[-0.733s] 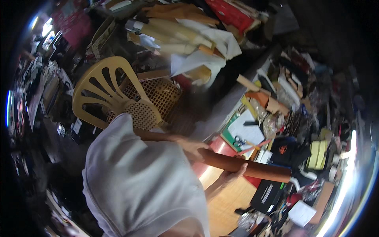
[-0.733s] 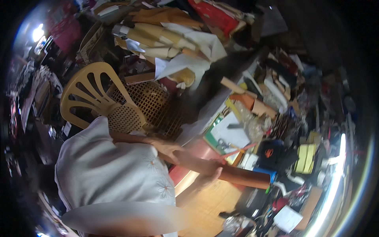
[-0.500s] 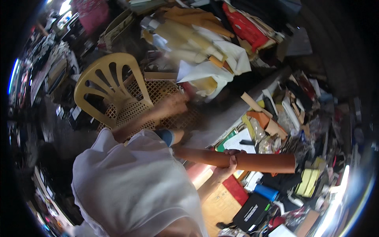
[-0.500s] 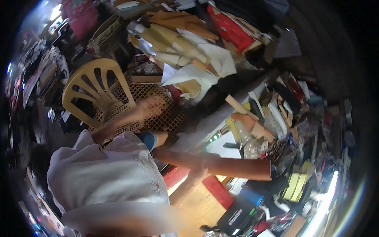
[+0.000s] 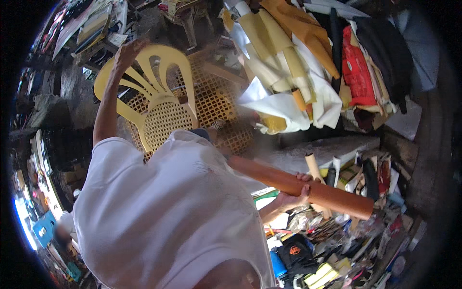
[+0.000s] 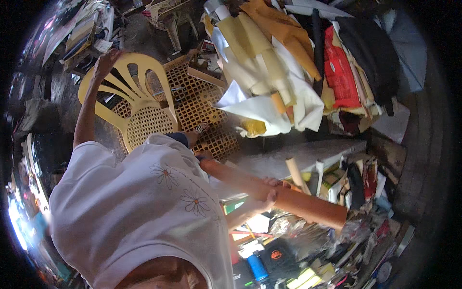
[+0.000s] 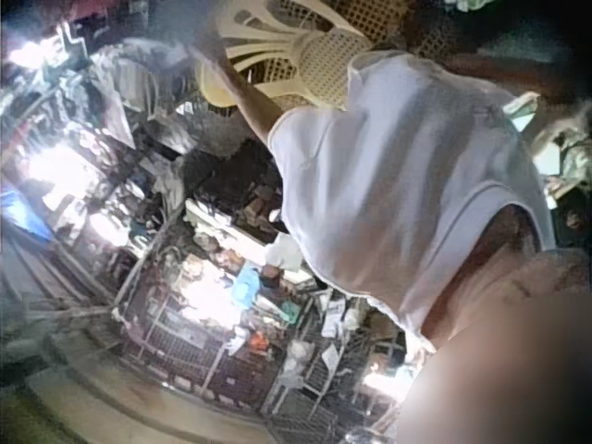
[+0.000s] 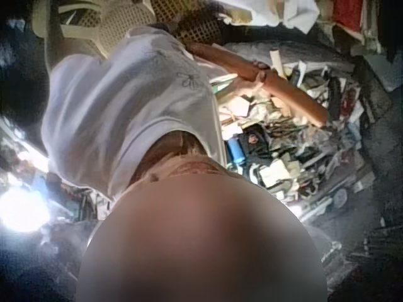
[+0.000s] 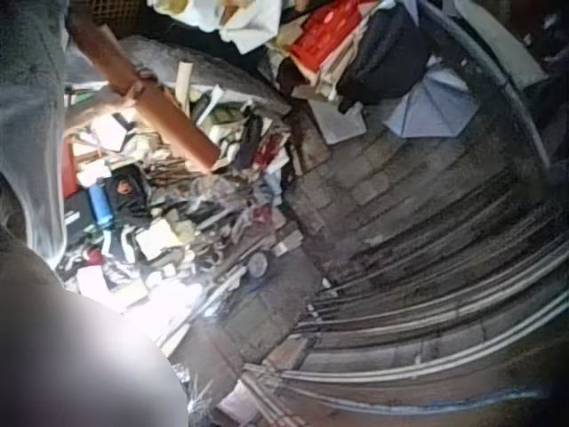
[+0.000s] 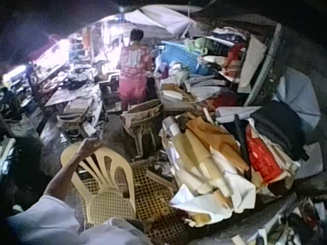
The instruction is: The person measures and marks a large sheet of tan leather with a ruler and pencil, then cuts along the marked lines using scissors. After cutting, the person rolls the leather and moves it to a storage area among other rolls.
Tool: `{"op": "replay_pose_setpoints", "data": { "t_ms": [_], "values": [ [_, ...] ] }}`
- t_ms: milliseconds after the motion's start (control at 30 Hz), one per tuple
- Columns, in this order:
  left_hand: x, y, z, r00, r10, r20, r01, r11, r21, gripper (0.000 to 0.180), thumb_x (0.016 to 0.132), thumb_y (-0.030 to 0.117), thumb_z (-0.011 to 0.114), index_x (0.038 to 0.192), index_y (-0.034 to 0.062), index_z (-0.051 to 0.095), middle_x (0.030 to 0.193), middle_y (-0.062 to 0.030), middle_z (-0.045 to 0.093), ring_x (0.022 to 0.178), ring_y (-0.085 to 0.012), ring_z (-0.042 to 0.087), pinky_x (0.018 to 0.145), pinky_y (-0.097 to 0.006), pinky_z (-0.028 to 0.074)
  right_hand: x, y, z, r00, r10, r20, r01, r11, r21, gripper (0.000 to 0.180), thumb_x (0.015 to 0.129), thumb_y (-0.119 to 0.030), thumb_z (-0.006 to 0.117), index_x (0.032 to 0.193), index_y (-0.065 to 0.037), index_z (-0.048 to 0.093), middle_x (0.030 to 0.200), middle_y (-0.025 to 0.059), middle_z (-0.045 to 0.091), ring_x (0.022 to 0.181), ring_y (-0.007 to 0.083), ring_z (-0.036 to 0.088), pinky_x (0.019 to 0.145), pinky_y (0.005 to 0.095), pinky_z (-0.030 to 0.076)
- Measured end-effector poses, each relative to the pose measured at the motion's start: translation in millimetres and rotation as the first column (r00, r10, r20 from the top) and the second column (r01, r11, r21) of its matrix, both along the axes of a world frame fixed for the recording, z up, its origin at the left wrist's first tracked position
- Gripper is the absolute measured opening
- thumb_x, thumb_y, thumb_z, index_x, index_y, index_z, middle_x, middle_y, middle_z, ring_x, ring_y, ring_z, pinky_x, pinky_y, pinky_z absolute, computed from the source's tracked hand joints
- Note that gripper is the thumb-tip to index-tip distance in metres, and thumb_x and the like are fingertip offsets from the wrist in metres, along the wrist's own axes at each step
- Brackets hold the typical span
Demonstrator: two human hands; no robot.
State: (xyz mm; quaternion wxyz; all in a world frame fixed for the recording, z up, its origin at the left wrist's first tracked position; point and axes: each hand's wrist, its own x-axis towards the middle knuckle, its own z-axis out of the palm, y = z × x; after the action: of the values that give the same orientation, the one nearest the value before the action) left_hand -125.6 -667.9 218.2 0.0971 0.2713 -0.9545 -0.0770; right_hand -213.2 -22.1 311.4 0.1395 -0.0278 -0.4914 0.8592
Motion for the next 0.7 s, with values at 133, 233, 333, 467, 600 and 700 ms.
{"op": "replay_pose_setpoints", "data": {
  "t_ms": [133,233,333,467,600,700],
  "values": [
    [32.8,9.3,2.0,0.993,0.034,-0.113,-0.044,0.995,-0.086,0.039,0.085,0.026,0.068,0.121,0.015,0.058,0.116,-0.0094,0.063,0.097,-0.0306,0.063,0.08,-0.043,0.049,-70.2,-36.7,2.6,0.969,0.245,-0.018,-0.246,0.967,-0.073,0.058,0.072,-0.022,0.076,0.12,-0.009,0.046,0.086,0.0055,0.05,0.079,0.0183,0.047,0.079,0.037,0.042],
    [84.2,9.7,-8.1,0.99,0.127,-0.065,-0.136,0.979,-0.152,0.039,0.088,0.033,0.062,0.123,0.0164,0.058,0.118,-0.0087,0.062,0.101,-0.0302,0.062,0.085,-0.044,0.046,-113.2,-57.3,1.8,0.921,0.391,0.001,-0.39,0.919,-0.067,0.058,0.073,-0.02,0.073,0.122,-0.01,0.044,0.086,0.0058,0.05,0.079,0.0189,0.048,0.08,0.0383,0.043],
    [148.1,0.2,-23.5,0.965,0.261,0.034,-0.246,0.938,-0.243,0.041,0.091,0.04,0.055,0.125,0.0178,0.057,0.121,-0.008,0.061,0.106,-0.0298,0.06,0.089,-0.046,0.044,-150.7,-75.5,-1.4,0.831,0.556,-0.022,-0.555,0.825,-0.108,0.057,0.073,-0.017,0.073,0.121,-0.01,0.043,0.086,0.0061,0.051,0.08,0.0194,0.049,0.08,0.0384,0.043],
    [210.3,-22.2,-15.5,0.808,0.53,0.258,-0.469,0.843,-0.263,0.045,0.095,0.049,0.046,0.128,0.0196,0.056,0.125,-0.0071,0.059,0.113,-0.0293,0.058,0.095,-0.048,0.04,-177.8,-102.8,-4.0,0.798,0.603,0.013,-0.602,0.797,-0.043,0.057,0.073,-0.017,0.073,0.121,-0.009,0.043,0.086,0.0073,0.053,0.08,0.02,0.05,0.08,0.0387,0.044],
    [237.1,-36.6,-3.9,0.44,0.778,0.448,-0.816,0.555,-0.163,0.058,0.092,0.061,0.038,0.121,0.0171,0.062,0.125,-0.0109,0.061,0.115,-0.0313,0.057,0.093,-0.049,0.042,-208.6,-141.0,-9.4,0.754,0.657,0.021,-0.639,0.74,-0.21,0.059,0.072,-0.013,0.074,0.121,-0.008,0.042,0.087,0.0088,0.054,0.081,0.0214,0.052,0.081,0.0398,0.045],
    [242.3,-46.0,-19.8,0.356,0.844,0.402,-0.839,0.478,-0.259,0.059,0.092,0.061,0.037,0.106,0.0125,0.068,0.107,-0.0163,0.066,0.105,-0.0326,0.061,0.089,-0.046,0.045,-223.2,-183.3,-14.1,0.795,0.601,0.086,-0.594,0.799,-0.094,0.059,0.072,-0.013,0.072,0.122,-0.008,0.042,0.088,0.0088,0.053,0.082,0.0217,0.052,0.082,0.0394,0.045]
  ]
}}
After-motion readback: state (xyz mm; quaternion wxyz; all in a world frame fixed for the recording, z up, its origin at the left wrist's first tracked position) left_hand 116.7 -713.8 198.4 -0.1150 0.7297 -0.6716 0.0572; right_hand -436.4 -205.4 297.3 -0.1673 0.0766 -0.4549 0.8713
